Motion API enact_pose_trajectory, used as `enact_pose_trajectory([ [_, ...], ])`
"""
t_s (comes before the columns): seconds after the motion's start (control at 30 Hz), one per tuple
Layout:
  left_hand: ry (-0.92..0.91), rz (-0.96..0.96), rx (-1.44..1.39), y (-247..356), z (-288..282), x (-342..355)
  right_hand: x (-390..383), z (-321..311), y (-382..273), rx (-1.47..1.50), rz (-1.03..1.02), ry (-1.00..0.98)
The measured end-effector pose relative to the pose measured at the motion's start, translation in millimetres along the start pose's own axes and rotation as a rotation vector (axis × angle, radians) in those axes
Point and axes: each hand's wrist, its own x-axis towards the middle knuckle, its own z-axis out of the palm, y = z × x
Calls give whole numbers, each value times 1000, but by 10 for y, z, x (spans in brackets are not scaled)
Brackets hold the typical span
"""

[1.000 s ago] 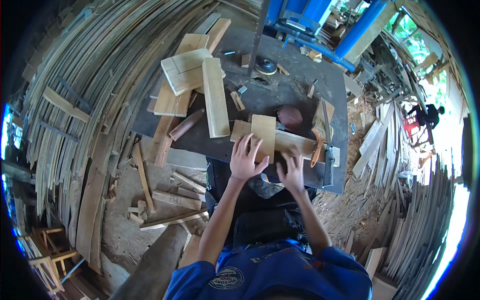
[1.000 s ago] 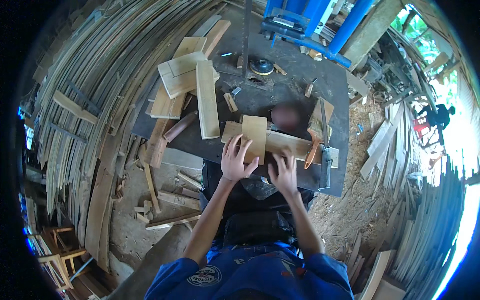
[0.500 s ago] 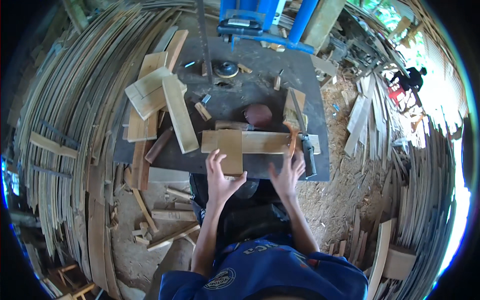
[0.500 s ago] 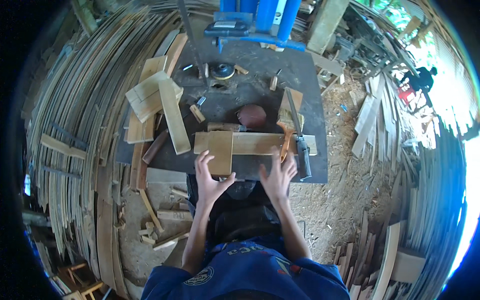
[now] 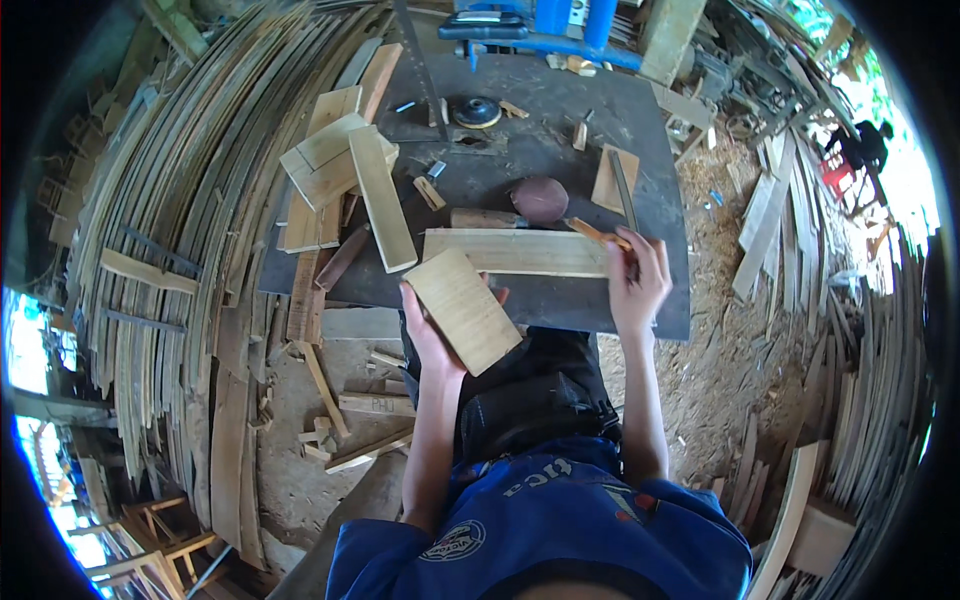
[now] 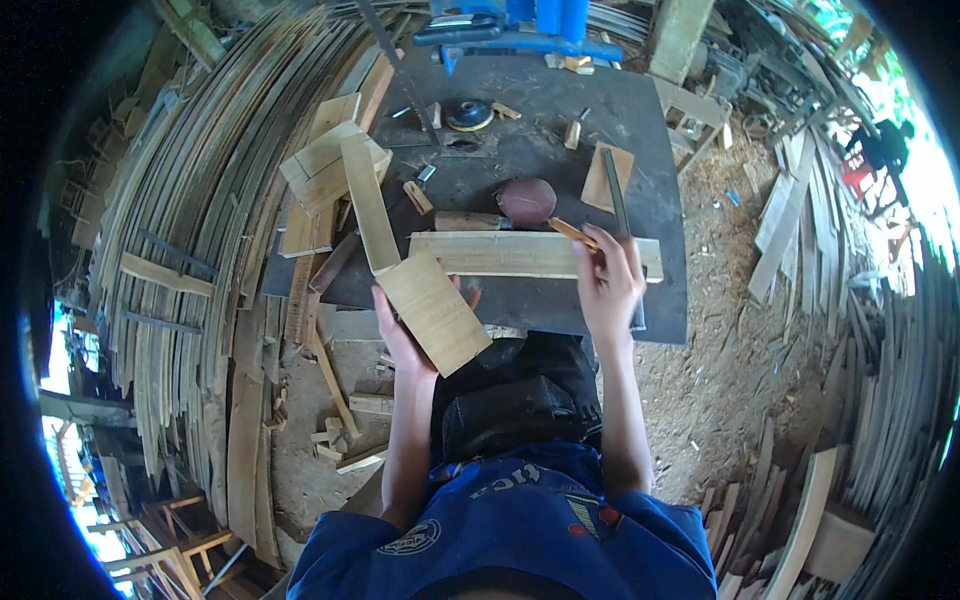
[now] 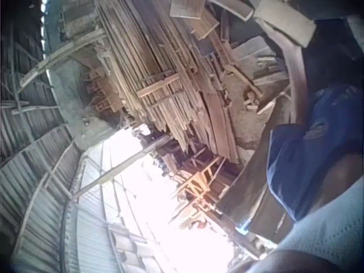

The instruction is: The person smooths a small wooden block with sandpaper, then uses a hand saw to cut a notch into the block. After cutting, they wipe the saw blade with a cloth and use a brush to clean the workbench and the wooden pieces.

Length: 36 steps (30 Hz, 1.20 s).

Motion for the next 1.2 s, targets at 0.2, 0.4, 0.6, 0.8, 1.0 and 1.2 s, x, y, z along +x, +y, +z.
enact_pose_trajectory([
  [0.2, -72, -215, -115, -227, 66, -94, 192, 152, 479, -139, -222, -402],
  [0.4, -126, -122, 221, -184, 239, -70, 27, -229, -479, 358, -161, -435],
  [0.6, -73, 34, 423, 8, 297, -61, -253, -558, -598, 831, -399, -1257],
  [0.8, -137, -154, 287, -54, 332, -152, 84, -385, -504, 550, -336, -750],
  [1.0, -110, -98, 116, -38, 361, -117, -31, -398, -602, 626, -514, -1031],
  [1.2, -3, 44, 166, 178, 70, -85, -129, -262, -15, 640, 61, -748],
])
